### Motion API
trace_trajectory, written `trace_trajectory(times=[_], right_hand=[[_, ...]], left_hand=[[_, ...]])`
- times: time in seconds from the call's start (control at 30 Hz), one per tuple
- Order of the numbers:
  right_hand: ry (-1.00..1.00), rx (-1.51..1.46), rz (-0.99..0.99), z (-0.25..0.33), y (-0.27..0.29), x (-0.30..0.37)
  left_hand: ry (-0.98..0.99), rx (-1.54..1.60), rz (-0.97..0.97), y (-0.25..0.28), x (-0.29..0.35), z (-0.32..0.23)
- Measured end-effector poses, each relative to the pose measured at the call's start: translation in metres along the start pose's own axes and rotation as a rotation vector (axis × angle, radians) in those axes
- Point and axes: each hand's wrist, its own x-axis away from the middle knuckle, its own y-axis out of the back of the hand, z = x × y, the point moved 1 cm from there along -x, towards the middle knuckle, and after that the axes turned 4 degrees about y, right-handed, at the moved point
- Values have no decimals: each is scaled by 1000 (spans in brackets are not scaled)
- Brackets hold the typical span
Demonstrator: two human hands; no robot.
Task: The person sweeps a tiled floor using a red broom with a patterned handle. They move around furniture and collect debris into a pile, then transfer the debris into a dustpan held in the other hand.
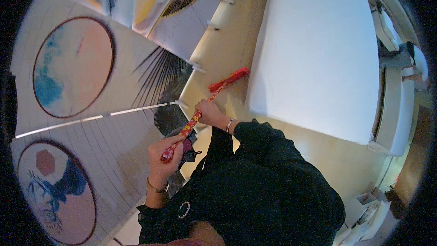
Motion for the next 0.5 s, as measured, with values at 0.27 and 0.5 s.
trace_trajectory(times=[0.27, 0.5], right_hand=[[73, -8, -466, -3, 78, -91], [-16, -19, -588, -21, 149, -155]], left_hand=[[-319, -16, 190, 26, -105, -11], [-332, 57, 317, 45, -213, -50]])
